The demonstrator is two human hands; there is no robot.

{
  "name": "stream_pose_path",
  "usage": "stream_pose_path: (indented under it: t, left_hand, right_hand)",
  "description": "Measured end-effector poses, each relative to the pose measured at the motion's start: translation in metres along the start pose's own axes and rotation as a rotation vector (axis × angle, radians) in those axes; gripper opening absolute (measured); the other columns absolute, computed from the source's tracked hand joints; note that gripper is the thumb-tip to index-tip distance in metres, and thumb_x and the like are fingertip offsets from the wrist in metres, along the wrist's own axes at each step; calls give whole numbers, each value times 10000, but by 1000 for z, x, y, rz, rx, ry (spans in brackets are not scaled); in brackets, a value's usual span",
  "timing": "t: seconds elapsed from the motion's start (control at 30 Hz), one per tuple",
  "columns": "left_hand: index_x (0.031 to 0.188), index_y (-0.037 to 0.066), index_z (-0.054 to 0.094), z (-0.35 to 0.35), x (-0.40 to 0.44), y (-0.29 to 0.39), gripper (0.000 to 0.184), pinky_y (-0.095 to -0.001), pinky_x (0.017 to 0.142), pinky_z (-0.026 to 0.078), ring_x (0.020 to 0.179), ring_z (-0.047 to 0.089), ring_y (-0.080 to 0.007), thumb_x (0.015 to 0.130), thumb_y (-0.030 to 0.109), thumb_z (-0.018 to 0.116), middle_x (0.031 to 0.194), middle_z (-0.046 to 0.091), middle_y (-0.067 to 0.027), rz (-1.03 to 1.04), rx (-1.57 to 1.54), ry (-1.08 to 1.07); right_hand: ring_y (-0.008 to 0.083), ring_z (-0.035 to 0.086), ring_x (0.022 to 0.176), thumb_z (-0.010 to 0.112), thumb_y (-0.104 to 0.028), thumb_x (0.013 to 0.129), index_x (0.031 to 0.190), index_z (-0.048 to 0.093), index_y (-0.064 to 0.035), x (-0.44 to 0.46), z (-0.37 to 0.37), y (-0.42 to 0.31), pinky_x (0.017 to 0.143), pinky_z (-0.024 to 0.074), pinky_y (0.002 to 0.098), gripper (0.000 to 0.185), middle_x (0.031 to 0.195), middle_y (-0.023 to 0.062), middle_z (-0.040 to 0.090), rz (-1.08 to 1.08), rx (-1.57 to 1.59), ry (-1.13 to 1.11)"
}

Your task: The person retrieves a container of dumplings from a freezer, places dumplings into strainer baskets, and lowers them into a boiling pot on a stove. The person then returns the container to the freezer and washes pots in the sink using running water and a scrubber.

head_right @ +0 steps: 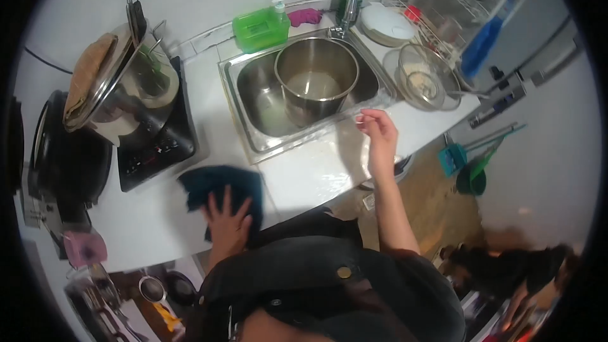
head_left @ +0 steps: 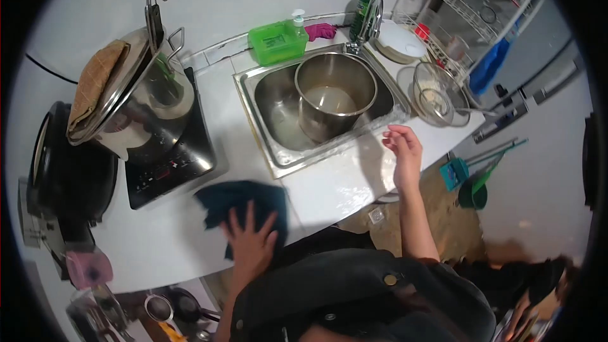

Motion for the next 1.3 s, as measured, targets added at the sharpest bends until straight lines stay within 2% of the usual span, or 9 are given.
stream_pose_path:
  t: [0.33,0.5,0.67,0.8,0.9,1.03,1.13,1.27,1.3]
  left_hand:
    - [1379,348,378,12,221,-24,471,-687,1007,170,1322,217,-471,919,344,477,1489,242,-99,-314,154,385]
    - [1316,231,470,-22,262,-11,444,-675,1024,156,1324,253,-417,881,306,517,1428,325,-123,-523,-56,245]
    - [1068,120,624,-61,246,41,285,-421,938,378,1091,481,-312,786,80,612,1144,534,-118,46,-282,613]
    - [1003,83,647,-74,246,47,220,-364,889,424,1022,523,-300,789,52,603,1075,563,-121,130,-430,417]
    - [981,67,658,-77,254,60,197,-344,841,457,963,557,-303,792,55,602,1032,587,-124,160,-587,336]
    - [1001,42,649,-58,285,97,190,-316,805,486,918,607,-247,827,51,575,1023,607,-113,230,-790,186]
    - [1028,12,641,-21,332,123,204,-294,831,487,934,614,-181,849,26,543,1029,609,-89,75,-1221,-82]
    - [1082,-23,609,20,390,167,254,-306,890,488,942,615,-174,842,23,541,1017,614,-95,-91,-1590,-425]
    - [1099,-29,599,23,397,177,273,-314,906,486,943,618,-183,837,20,541,1016,617,-102,-110,-1600,-443]
  right_hand:
    - [126,571,763,537,-148,887,1096,593,-21,128,-57,15,752,471,266,251,911,55,618,118,103,-95]
    - [205,500,1056,600,-323,827,1227,515,-40,258,-8,71,924,379,384,497,1118,80,573,273,-9,-217]
    - [289,421,1159,602,-380,811,1230,517,-72,364,31,150,955,339,454,527,1201,101,521,581,-222,-256]
    - [321,479,1100,560,-387,837,1160,559,-53,384,58,180,893,420,484,465,1133,148,551,595,-111,-358]
    - [247,551,845,540,-406,830,919,642,-115,400,41,201,754,454,422,321,923,87,629,613,0,-316]
    - [173,584,691,535,-404,864,849,640,-73,349,36,77,602,465,308,347,805,43,637,714,252,-448]
    - [118,560,617,452,-277,900,875,593,-36,314,44,55,512,455,249,280,759,44,618,432,-155,-686]
    - [89,527,593,574,-254,884,900,614,-20,252,64,21,535,408,232,237,721,23,608,509,-335,-1008]
    - [134,547,609,579,-249,874,904,626,-18,258,55,23,549,422,266,238,727,42,615,339,-383,-811]
Point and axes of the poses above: each hand's wrist, its own x-axis towards the middle knuckle, its own z-axis out of the palm, y = z × x, the point moved 2 cm from there along x, towards the middle knuckle
